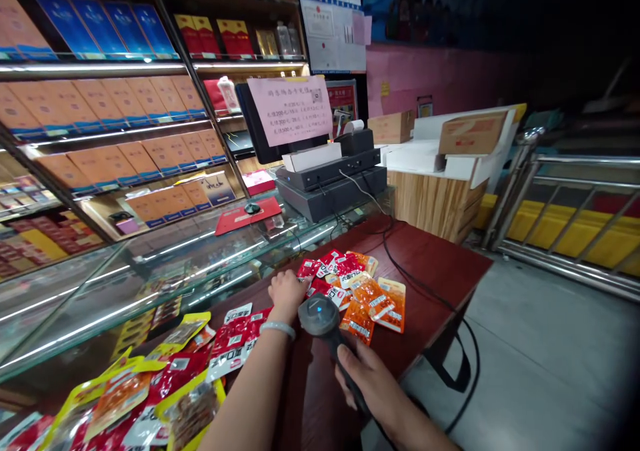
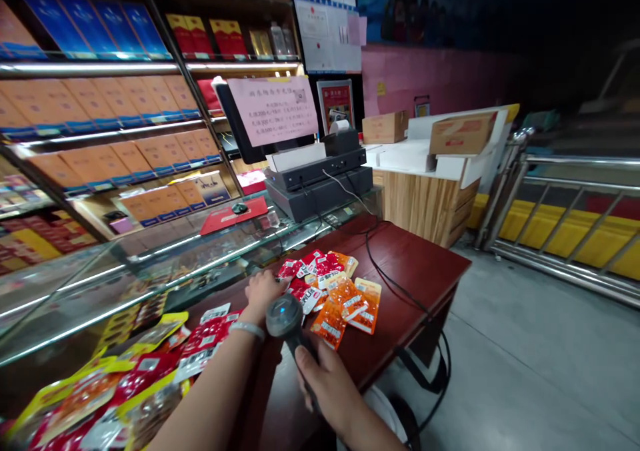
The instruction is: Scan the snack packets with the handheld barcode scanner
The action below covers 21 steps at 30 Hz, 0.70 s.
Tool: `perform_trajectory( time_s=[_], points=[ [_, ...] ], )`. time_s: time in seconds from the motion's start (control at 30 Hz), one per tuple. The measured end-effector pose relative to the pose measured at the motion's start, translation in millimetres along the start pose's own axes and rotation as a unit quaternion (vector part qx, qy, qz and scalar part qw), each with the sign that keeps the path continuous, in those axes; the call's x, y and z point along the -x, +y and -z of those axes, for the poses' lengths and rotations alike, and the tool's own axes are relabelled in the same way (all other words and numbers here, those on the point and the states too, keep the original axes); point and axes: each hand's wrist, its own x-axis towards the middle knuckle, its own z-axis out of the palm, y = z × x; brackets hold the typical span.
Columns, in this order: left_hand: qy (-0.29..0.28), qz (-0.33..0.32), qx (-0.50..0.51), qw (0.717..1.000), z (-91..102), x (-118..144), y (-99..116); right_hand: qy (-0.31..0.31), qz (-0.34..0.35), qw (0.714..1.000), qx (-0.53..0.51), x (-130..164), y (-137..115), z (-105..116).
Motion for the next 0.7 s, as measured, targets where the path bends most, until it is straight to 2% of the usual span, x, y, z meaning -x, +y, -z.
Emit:
perform_trajectory(
  time_s=[0.13, 0.33, 0.53, 0.7],
  points=[
    [-0.001, 0.009, 0.003, 1.000, -0.8, -1.3, 0.2, 0.013, -0.003, 1.000, -0.008, -2.8, -0.5, 4.7],
    [-0.025, 0.023, 0.058, 0.998, 12.8, 12.8, -5.8, 0.020, 0.013, 1.000, -0.014, -5.3, -2.6, 1.6],
    [-0.001, 0.015, 0.117, 0.993, 28.6, 54.2, -18.2, 0.025, 0.041, 0.999, -0.024, 0.9, -11.9, -8.2],
    [0.024, 0.017, 0.143, 0.989, 34.7, 94.8, -38.8, 0.009, 0.087, 0.996, -0.006, 9.7, -22.5, -20.8]
  ],
)
